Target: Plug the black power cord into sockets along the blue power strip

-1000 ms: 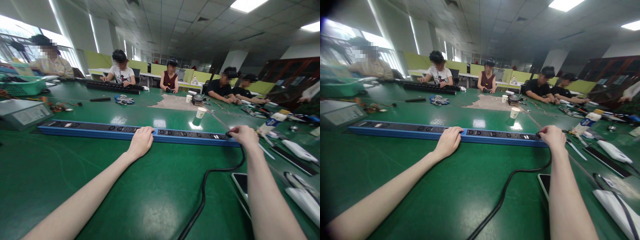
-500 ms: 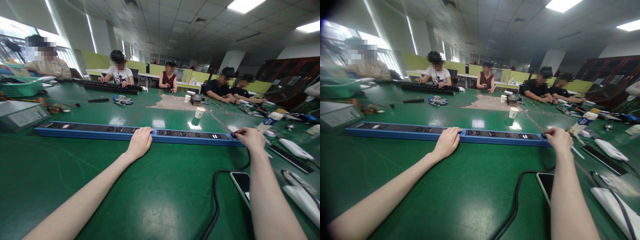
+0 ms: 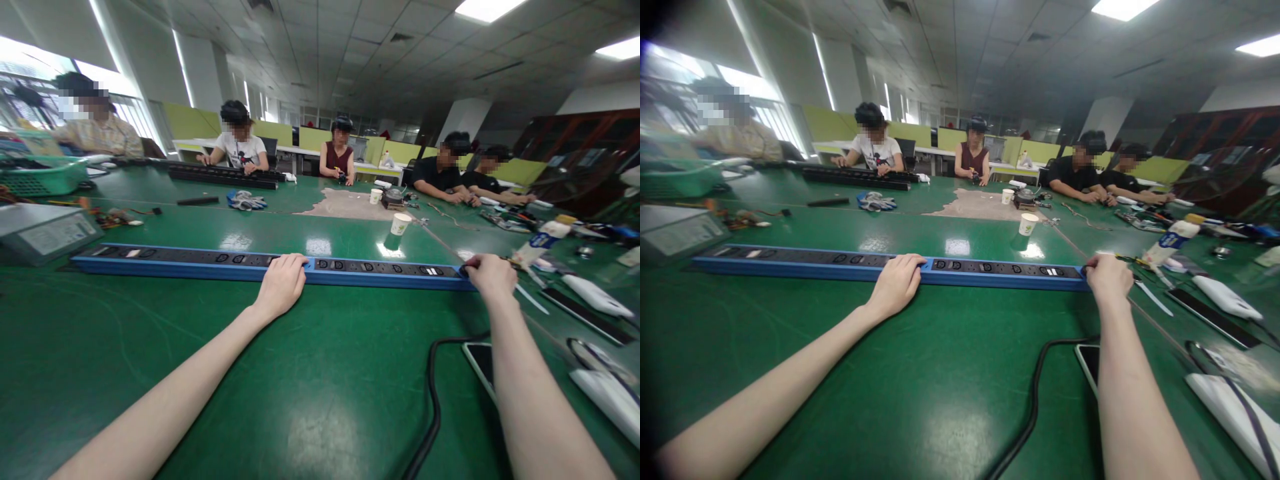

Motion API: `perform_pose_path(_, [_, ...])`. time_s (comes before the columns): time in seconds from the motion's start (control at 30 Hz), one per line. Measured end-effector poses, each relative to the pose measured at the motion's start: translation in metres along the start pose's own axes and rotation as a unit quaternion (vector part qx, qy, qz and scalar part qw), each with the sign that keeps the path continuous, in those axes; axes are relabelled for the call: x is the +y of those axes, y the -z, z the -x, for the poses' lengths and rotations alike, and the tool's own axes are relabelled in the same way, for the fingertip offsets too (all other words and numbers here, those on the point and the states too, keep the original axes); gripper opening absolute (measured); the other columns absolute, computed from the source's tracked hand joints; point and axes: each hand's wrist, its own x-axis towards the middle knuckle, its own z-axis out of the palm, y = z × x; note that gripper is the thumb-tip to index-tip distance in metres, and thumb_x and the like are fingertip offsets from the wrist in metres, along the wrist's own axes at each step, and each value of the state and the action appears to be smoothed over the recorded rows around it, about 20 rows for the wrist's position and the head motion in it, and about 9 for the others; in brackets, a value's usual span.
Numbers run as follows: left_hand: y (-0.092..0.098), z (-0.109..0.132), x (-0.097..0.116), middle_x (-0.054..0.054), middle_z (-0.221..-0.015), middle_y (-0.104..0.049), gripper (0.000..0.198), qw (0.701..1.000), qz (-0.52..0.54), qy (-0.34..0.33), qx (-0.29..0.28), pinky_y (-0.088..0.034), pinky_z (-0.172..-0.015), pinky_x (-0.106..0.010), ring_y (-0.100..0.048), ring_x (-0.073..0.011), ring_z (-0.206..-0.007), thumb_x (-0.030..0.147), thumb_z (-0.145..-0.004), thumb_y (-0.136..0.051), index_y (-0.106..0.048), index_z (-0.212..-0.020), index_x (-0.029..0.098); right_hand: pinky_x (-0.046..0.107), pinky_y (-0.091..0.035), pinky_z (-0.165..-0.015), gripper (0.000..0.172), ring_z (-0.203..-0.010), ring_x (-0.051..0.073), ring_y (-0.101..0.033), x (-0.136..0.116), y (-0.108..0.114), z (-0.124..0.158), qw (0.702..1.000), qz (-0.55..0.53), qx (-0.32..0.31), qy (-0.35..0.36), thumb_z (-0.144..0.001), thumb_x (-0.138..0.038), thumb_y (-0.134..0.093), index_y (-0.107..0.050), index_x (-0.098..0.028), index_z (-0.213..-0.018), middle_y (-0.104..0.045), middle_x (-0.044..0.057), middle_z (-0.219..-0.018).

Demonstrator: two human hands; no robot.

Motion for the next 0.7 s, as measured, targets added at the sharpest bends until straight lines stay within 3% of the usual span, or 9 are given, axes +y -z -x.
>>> perform_pose_path(0.23, [0.001,0.001,0.0,-0.011,-0.129,-0.067,0.031,1.0,0.002,0.002,0.0,-0.044,-0.106,-0.048,-0.059,-0.0287,-0.121,0.021,-0.102,-0.041,-0.061,-0.126,0.022,0.041,-0.046,-0.077,0.041,-0.103,0.035,-0.067,0.006,0.008,-0.002,1.0,-0.01,-0.025,-0.013,-0.088,-0.049,-0.066,-0.078,-0.031,-0.122,-0.071,0.018,-0.119])
perform_pose_path(0.7, [0.003,0.0,0.0,-0.011,-0.126,-0.067,0.03,1.0,0.006,-0.002,0.007,-0.045,-0.104,-0.047,-0.06,-0.0285,-0.119,0.021,-0.103,-0.04,-0.061,-0.125,0.022,0.041,-0.045,-0.074,0.039,-0.1,0.034,-0.068,0.01,0.006,0.004,1.0,0.0,-0.015,0.004,-0.089,-0.051,-0.063,-0.078,-0.032,-0.12,-0.073,0.015,-0.12])
